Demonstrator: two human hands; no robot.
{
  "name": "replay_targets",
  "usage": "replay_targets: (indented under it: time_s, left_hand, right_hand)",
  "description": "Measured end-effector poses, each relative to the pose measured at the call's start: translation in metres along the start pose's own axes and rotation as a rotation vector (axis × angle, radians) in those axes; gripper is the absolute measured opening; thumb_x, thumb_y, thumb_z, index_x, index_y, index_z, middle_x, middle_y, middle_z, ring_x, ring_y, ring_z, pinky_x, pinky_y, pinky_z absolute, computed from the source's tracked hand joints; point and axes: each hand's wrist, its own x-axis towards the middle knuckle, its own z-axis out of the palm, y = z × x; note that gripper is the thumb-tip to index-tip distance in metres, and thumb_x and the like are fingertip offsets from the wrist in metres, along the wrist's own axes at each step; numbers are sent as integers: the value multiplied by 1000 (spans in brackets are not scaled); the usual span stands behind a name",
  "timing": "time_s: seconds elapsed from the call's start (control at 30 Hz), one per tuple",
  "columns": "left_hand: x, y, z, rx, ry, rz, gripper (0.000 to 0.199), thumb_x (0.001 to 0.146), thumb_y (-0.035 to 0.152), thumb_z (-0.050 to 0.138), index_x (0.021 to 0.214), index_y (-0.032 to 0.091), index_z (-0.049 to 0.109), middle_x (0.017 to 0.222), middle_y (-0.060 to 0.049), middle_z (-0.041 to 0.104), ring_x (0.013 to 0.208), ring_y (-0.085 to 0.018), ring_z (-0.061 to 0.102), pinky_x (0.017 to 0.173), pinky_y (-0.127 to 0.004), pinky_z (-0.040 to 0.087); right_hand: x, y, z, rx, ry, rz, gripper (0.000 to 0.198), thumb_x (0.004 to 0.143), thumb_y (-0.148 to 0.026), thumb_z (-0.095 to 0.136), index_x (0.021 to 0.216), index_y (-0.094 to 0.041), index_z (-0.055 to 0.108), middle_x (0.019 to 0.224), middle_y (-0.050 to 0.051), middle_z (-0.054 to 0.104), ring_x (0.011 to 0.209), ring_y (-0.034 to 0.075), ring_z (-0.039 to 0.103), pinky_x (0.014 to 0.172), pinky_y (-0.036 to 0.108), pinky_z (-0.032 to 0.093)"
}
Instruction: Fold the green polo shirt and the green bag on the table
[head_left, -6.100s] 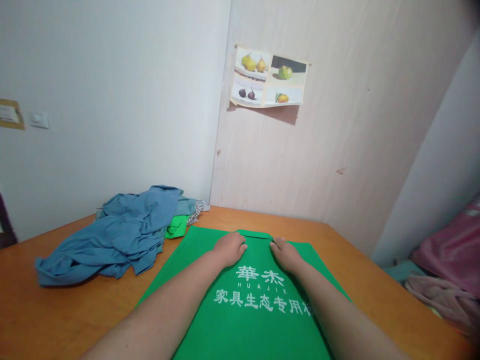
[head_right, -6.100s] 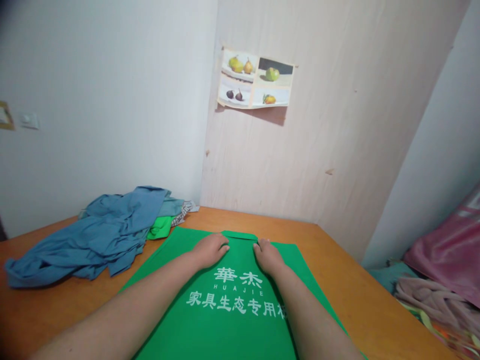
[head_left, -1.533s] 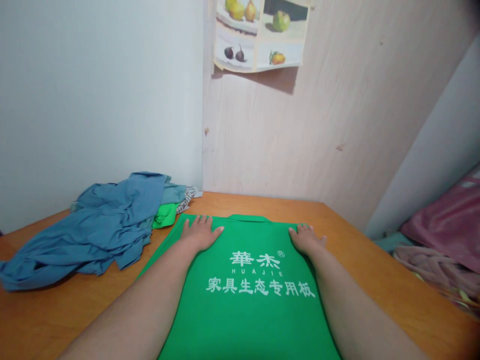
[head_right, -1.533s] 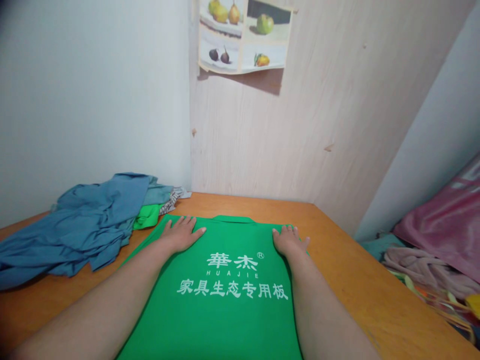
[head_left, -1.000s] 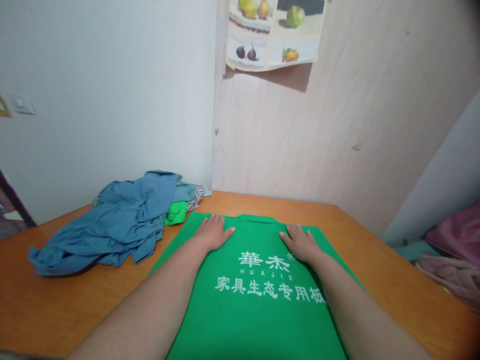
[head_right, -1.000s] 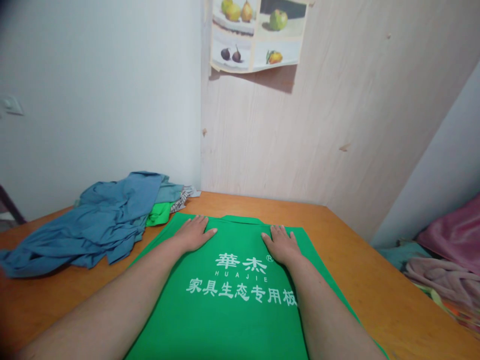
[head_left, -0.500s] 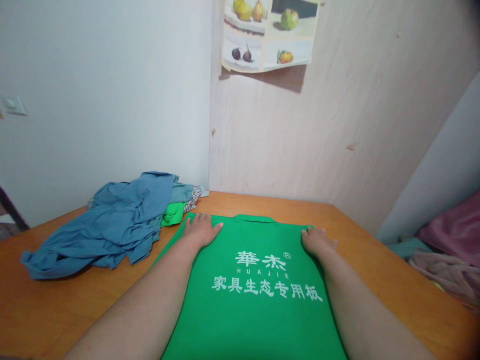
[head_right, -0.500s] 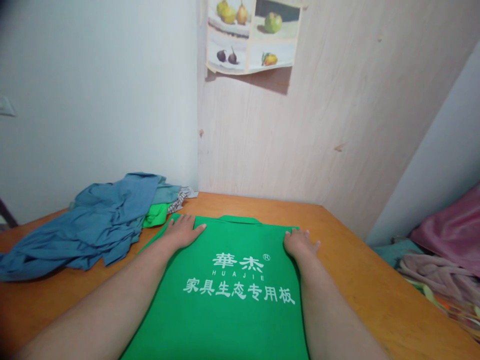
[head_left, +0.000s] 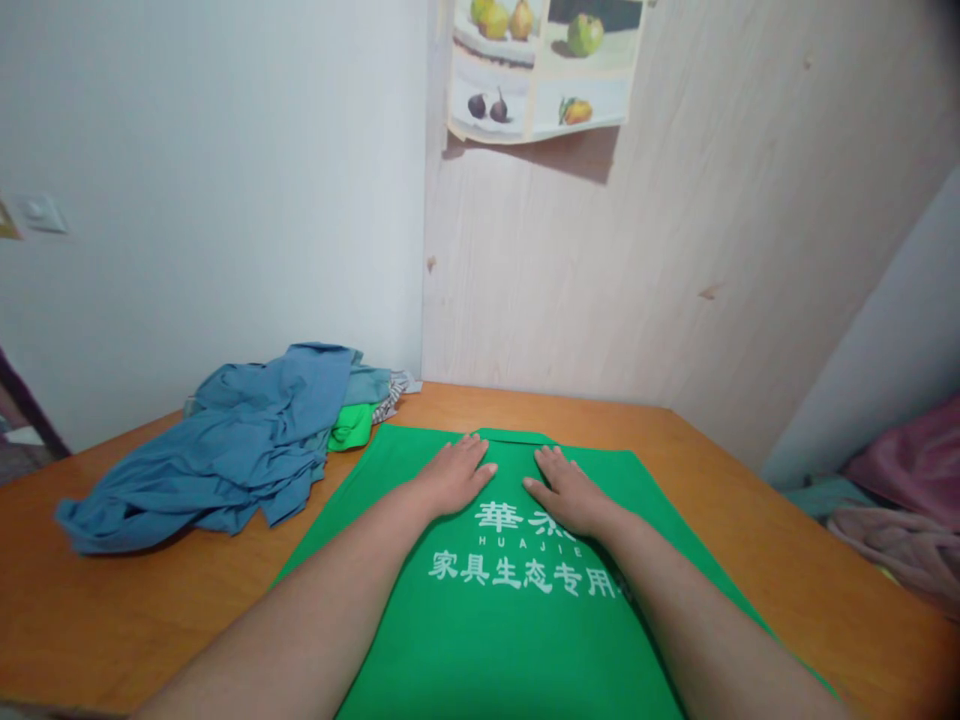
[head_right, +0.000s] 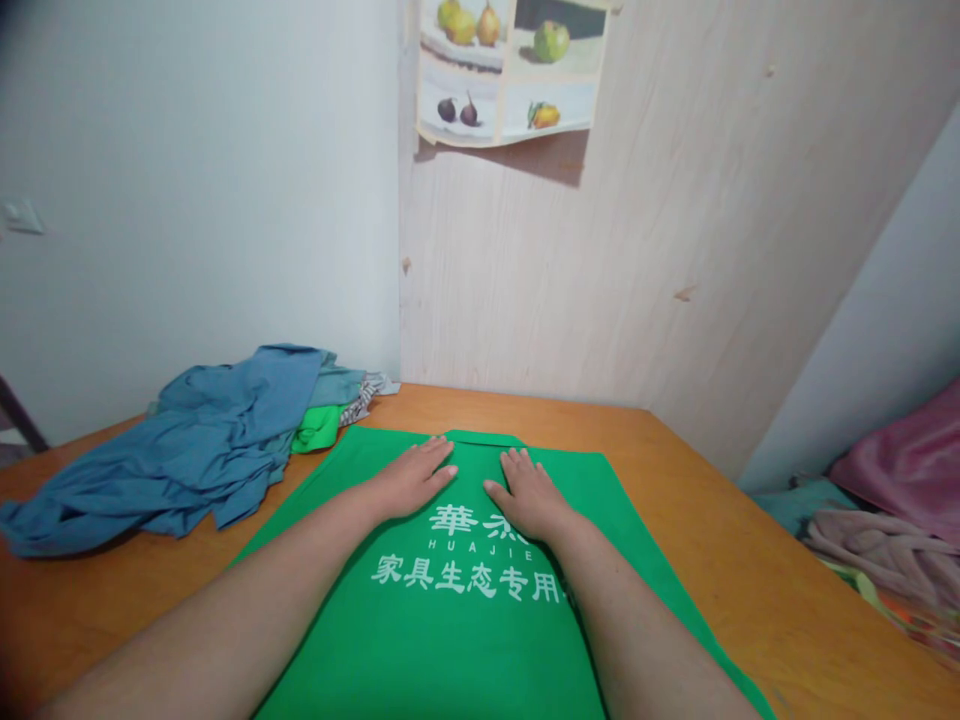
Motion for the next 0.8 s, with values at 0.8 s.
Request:
replay_targets:
  time_s: [0.8]
  left_hand:
    - [-7,-45,-11,103,-53,-360,79,92,70,23,148,17,38,158,-14,29,147,-31,22,117,-54,17]
  right_hand:
    - [8,103,-7,-107,229,415,66,95,-55,21,130,-12,58,140,20,54,132,37,45,106,62,33]
